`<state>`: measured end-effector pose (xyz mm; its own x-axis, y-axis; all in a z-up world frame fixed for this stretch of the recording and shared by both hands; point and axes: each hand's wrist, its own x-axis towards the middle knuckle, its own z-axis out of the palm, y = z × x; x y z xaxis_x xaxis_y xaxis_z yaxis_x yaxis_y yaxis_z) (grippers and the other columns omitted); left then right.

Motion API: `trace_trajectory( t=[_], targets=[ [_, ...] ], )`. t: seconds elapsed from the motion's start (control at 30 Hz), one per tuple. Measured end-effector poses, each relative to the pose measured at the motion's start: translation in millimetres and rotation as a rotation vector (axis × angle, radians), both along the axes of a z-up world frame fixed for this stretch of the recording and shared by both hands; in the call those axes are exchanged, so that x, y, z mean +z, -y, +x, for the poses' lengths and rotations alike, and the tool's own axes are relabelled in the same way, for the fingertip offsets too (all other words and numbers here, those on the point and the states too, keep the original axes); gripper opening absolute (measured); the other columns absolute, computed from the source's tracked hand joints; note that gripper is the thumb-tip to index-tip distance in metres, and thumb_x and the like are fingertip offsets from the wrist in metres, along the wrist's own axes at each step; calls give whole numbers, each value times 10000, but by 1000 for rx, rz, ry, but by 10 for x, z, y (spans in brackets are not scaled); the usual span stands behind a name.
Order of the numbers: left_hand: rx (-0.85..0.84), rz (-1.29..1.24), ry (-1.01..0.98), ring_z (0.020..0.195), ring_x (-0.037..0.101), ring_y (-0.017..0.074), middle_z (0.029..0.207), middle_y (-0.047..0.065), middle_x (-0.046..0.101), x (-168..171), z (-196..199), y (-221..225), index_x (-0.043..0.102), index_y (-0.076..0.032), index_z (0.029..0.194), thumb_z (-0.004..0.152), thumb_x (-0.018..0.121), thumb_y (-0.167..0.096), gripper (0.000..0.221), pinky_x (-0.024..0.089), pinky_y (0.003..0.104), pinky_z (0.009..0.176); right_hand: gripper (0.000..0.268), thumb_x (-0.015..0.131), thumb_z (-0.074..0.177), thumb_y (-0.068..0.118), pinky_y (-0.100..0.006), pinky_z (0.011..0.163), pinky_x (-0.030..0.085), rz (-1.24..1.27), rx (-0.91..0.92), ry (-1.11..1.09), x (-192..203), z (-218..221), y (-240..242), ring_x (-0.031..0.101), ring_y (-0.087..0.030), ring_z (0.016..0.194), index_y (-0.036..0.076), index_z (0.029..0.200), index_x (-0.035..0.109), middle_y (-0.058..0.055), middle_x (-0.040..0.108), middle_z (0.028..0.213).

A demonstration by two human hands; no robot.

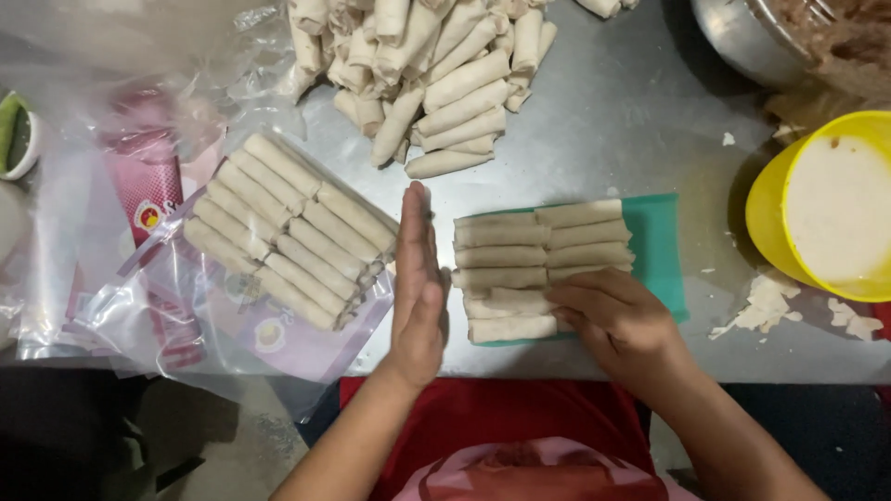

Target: The person is manually arranging and packing spring rolls into plastic bags on a production table.

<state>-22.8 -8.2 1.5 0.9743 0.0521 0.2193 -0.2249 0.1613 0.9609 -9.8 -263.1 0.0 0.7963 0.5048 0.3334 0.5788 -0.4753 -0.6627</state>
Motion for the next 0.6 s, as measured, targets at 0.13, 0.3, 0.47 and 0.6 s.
trace_trajectory(
  t=[0.13,0.3,0.47,0.6],
  targets=[
    [75,-80,-14,1709,-178,377,1856,163,-164,25,-17,211,-121,-63,1754,1110,234,-765,1017,-114,571,1385,280,680,1056,119,-374,958,592,-15,4,62,-204,11,-119,732,-236,1089,120,1304,808,-64,724,1345],
    [-42,257,-34,1638,-315,489,1815,255,-267,182,-26,135,-168,-14,1736,1088,541,-238,987,-197,665,1311,137,780,967,10,-415,735,625,-122,104,177,358,427,-327,734,-314,784,80,1043,871,-133,772,951],
    [-102,1352,212,1691,243,419,1765,249,374,63,196,30,247,5,1718,909,657,-847,1245,207,776,1290,457,679,948,302,-333,524,212,217,96,-727,1159,1319,-556,240,-95,550,165,587,433,78,313,583],
    [-101,1298,245,1553,465,485,1539,253,600,115,242,23,402,44,1643,900,601,-826,1162,193,738,1302,305,771,1186,141,-544,974,442,-228,-63,289,348,2538,-344,569,-458,1136,-115,1346,730,-276,702,1237]
  ],
)
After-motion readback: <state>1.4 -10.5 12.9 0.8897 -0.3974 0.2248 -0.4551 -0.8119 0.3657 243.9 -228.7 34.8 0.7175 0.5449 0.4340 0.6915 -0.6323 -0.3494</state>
